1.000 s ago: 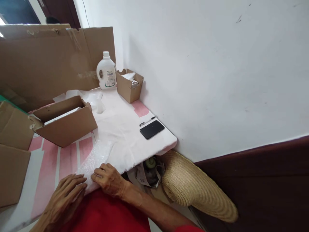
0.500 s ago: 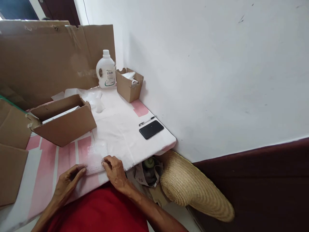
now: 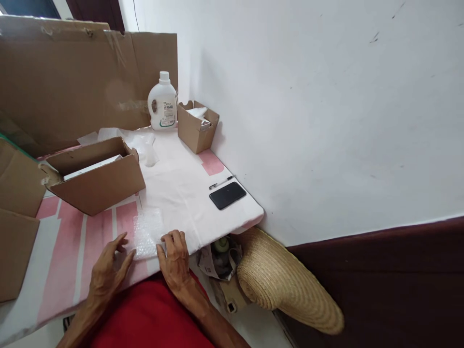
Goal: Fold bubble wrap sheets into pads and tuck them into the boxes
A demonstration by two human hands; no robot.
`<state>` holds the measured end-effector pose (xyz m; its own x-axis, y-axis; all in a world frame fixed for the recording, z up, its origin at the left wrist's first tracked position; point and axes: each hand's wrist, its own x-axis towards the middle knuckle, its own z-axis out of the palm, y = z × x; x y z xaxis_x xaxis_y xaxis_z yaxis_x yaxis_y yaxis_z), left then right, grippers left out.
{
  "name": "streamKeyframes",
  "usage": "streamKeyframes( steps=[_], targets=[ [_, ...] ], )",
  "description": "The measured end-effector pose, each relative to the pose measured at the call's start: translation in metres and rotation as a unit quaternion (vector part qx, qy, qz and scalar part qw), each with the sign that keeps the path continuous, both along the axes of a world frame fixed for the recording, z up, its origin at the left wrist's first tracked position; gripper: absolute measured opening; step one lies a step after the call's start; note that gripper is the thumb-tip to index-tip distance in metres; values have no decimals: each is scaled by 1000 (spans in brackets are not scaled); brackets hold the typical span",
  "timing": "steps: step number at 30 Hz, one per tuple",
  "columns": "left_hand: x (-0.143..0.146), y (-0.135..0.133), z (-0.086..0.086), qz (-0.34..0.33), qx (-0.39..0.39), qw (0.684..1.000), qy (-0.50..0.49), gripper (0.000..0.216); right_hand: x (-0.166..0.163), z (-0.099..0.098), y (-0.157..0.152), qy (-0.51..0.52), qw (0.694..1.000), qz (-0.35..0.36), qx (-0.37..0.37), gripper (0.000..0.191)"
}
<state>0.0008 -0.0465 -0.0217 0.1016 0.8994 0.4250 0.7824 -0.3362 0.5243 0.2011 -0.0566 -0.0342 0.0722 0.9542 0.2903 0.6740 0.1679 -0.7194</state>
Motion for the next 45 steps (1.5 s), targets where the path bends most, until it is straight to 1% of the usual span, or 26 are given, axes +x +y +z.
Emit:
streamKeyframes(
  steps=[2,4,6,7,9,10,11,13,15,17,19,21,23,25,26,28,30,31,32,33,35,37,38,40,42,45],
  targets=[
    [1,-5,3,-43,76,994,69,47,0,0,-1,5,1000,-5,9,23],
    [0,-7,5,-111,103,979,136,43,3,1,-2,9,999,5,30,29],
    [-2,-6,3,-162,111,965,176,34,9,1,-2,-6,997,57,56,29],
    [-3,-4,1,-174,113,961,185,32,13,0,-2,-22,993,94,65,32],
    [-6,1,-2,-191,119,955,191,30,22,-2,0,-59,982,162,72,50],
    [-8,3,-3,-199,119,954,192,30,26,-3,1,-75,978,184,71,57],
    [-9,6,-3,-206,117,953,189,30,30,-3,3,-85,974,197,68,59],
    [-11,10,-1,-215,104,957,164,27,36,-2,7,-93,970,213,67,47],
    [-11,13,4,-213,70,968,110,24,39,3,14,-77,969,225,70,30],
    [-10,19,11,-182,12,982,49,22,38,8,21,-33,974,217,64,17],
    [-7,27,18,-130,-51,990,6,25,35,13,30,17,983,177,42,9],
    [-4,37,22,-80,-88,993,-13,31,30,14,41,43,991,125,14,8],
    [1,45,23,-39,-63,997,0,37,24,12,52,44,994,95,-10,12],
    [6,49,20,-12,5,999,45,40,19,9,61,30,995,85,-32,18],
    [9,48,17,-15,40,996,75,41,17,7,65,17,996,81,-39,22],
    [14,44,7,-56,78,986,138,44,15,4,68,-20,997,71,-39,29],
    [18,37,-7,-111,80,972,193,51,14,2,66,-63,997,52,-9,35],
    [19,34,-14,-126,75,965,215,55,13,1,63,-83,995,49,13,39],
    [20,32,-21,-133,69,961,233,60,13,1,60,-103,992,59,35,44],
    [20,30,-28,-135,64,958,245,65,13,0,57,-124,987,85,53,49],
    [20,28,-36,-138,57,955,256,70,13,-3,50,-162,971,163,65,58],
    [19,30,-38,-138,41,955,259,71,12,-6,46,-189,955,225,46,64],
    [18,31,-37,-138,29,956,258,70,13,-7,44,-196,951,235,30,66],
    [17,35,-32,-142,1,957,252,68,15,-9,44,-199,951,236,2,68],
    [14,39,-28,-155,-13,958,241,65,19,-8,44,-191,952,237,-8,68],
    [9,44,-27,-177,12,962,207,56,25,-8,46,-185,951,249,9,71]
  ],
)
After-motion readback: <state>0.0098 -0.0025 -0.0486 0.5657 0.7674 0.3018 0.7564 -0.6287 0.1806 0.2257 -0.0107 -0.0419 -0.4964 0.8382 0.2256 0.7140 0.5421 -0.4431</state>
